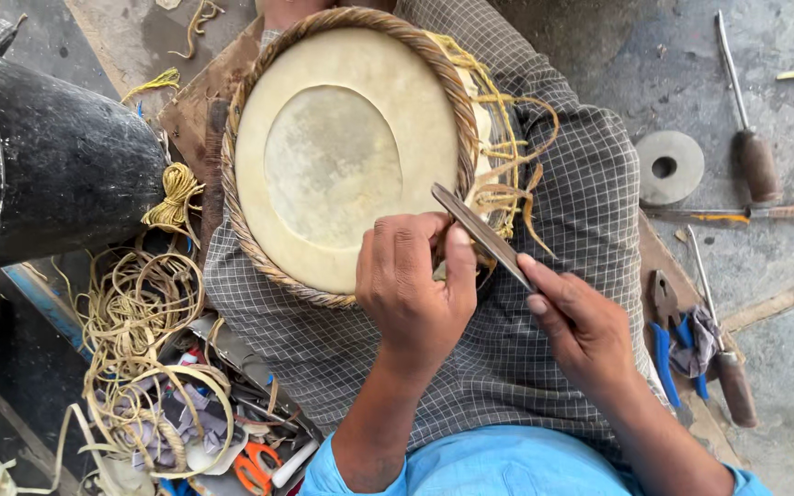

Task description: The person pulls fiber straps through the rim of a drum using an awl and tightens them by hand. The person cuts the straps with a knife.

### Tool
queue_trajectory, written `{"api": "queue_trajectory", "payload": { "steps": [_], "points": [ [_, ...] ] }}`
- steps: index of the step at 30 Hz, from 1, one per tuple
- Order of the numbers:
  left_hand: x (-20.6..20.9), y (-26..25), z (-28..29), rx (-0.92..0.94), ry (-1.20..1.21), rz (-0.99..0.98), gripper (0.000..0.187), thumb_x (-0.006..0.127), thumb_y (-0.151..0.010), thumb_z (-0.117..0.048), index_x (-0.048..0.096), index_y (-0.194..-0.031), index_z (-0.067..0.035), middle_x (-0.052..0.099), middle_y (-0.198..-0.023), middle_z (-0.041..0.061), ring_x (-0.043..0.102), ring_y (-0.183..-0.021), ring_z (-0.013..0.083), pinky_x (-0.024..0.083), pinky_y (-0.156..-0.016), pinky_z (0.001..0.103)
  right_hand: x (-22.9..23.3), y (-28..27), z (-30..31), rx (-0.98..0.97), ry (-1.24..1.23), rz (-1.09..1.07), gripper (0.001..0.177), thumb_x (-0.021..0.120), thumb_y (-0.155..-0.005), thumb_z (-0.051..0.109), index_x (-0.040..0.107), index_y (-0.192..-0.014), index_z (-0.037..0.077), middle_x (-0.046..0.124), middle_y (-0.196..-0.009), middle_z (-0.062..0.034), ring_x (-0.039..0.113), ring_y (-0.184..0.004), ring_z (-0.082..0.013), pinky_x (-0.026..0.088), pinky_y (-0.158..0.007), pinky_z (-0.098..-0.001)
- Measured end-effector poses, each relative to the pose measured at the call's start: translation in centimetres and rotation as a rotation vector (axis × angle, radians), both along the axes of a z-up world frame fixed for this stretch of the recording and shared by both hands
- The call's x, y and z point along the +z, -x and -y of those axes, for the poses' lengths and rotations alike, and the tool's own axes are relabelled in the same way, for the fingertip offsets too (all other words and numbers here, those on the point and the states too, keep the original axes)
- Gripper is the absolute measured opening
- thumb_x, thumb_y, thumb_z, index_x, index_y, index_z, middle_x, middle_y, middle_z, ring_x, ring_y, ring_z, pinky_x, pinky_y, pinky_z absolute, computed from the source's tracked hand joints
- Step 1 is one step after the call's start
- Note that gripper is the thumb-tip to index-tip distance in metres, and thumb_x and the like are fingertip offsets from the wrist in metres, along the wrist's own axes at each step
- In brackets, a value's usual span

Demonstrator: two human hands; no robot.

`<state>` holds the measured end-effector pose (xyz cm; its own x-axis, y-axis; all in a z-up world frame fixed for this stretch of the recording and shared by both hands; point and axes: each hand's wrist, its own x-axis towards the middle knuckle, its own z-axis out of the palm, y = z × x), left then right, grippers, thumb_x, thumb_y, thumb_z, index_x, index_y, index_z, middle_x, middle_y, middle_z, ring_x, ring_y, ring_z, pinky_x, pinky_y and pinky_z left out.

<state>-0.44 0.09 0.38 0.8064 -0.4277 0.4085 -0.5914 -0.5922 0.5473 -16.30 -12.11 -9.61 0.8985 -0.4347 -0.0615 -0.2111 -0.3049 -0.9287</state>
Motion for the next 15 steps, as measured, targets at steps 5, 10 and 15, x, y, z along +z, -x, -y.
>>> {"api": "queue_trajectory", "payload": {
  "steps": [5,10,15],
  "points": [
    [-0.2,0.2,0.1,-0.036,-0.01,0.025,0.028,0.077,-0.094,-0.028,0.059,-0.097,-0.006,0.058,-0.09,0.004,0.058,-0.078,0.0231,0.047,-0.072,0.04,2.0,-0.7,-0.5,-0.034,0.113,-0.096,0.045,0.069,-0.096,0.015,0.064,-0.141,0.019,0.054,-0.074,-0.0052,0.053,-0.06,-0.0152,0.047,-0.056,-0.0299],
    [-0.7,0.1,0.7,0.015,-0.033,0.037,0.028,0.075,-0.1,-0.032,0.061,-0.097,-0.008,0.059,-0.088,0.001,0.059,-0.076,0.0203,0.047,-0.069,0.037,1.4,-1.5,-0.3,-0.052,0.196,0.016,0.046,0.068,-0.098,0.016,0.06,-0.143,0.022,0.061,-0.086,-0.0043,0.058,-0.065,-0.0133,0.049,-0.056,-0.0308],
    [-1.4,0.0,0.4,0.01,-0.04,0.063,0.027,0.073,-0.101,-0.033,0.061,-0.098,-0.008,0.058,-0.087,0.002,0.059,-0.076,0.0207,0.047,-0.068,0.037,-0.1,-2.4,-1.1,-0.07,0.269,0.046,0.045,0.069,-0.1,0.017,0.06,-0.144,0.023,0.058,-0.082,-0.0046,0.057,-0.064,-0.0154,0.048,-0.057,-0.0316]
  ]
}}
